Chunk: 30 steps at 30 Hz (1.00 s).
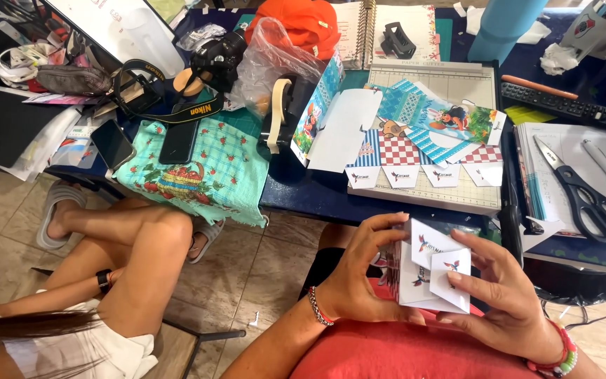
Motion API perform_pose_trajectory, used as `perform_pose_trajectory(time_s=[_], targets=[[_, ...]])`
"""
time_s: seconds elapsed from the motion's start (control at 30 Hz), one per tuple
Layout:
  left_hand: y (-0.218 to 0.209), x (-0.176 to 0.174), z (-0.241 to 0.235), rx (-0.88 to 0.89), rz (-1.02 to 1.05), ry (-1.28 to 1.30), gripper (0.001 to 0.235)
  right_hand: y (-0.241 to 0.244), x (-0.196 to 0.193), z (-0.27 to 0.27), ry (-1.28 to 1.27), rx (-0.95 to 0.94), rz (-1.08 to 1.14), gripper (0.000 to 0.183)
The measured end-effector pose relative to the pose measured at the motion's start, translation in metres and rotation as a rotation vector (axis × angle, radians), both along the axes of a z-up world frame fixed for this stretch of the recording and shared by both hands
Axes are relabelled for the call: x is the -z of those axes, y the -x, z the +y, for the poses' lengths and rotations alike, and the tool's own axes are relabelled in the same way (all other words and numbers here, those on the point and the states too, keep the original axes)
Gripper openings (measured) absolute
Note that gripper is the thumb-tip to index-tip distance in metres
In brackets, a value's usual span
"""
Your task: Assembling a small decorative paper box by folding and tucking flaps
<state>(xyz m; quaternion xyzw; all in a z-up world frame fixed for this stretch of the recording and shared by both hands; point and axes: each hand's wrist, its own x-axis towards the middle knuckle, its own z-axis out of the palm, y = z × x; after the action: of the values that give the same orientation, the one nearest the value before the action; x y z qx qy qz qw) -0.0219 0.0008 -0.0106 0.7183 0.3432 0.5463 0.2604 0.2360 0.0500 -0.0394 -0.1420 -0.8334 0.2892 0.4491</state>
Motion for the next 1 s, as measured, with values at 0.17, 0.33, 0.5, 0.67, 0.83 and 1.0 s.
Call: perform_pose_trajectory(time_s=[0.17, 0.33, 0.5, 0.67, 0.83, 1.0], targets=[[-0.002, 0.008, 0.001, 0.041, -0.11, -0.083, 0.091, -0.003, 0.005, -0.002, 0.024, 0.001, 0.027, 0.063], [-0.003, 0.01, -0.001, 0.037, -0.102, -0.02, 0.089, -0.005, 0.009, -0.004, 0.032, 0.011, 0.024, 0.063], [-0.006, 0.013, -0.001, 0.005, -0.122, -0.062, 0.09, -0.006, 0.006, -0.004, 0.042, -0.026, 0.011, 0.062], [-0.006, 0.008, 0.0, -0.018, -0.094, -0.177, 0.088, -0.004, 0.006, -0.005, 0.039, -0.009, -0.017, 0.064], [-0.006, 0.016, -0.001, -0.038, -0.001, -0.178, 0.084, -0.001, 0.0, -0.008, 0.003, 0.053, -0.053, 0.067], [-0.006, 0.016, -0.002, -0.012, 0.03, -0.2, 0.075, 0.001, -0.005, -0.01, -0.056, 0.119, -0.127, 0.062]])
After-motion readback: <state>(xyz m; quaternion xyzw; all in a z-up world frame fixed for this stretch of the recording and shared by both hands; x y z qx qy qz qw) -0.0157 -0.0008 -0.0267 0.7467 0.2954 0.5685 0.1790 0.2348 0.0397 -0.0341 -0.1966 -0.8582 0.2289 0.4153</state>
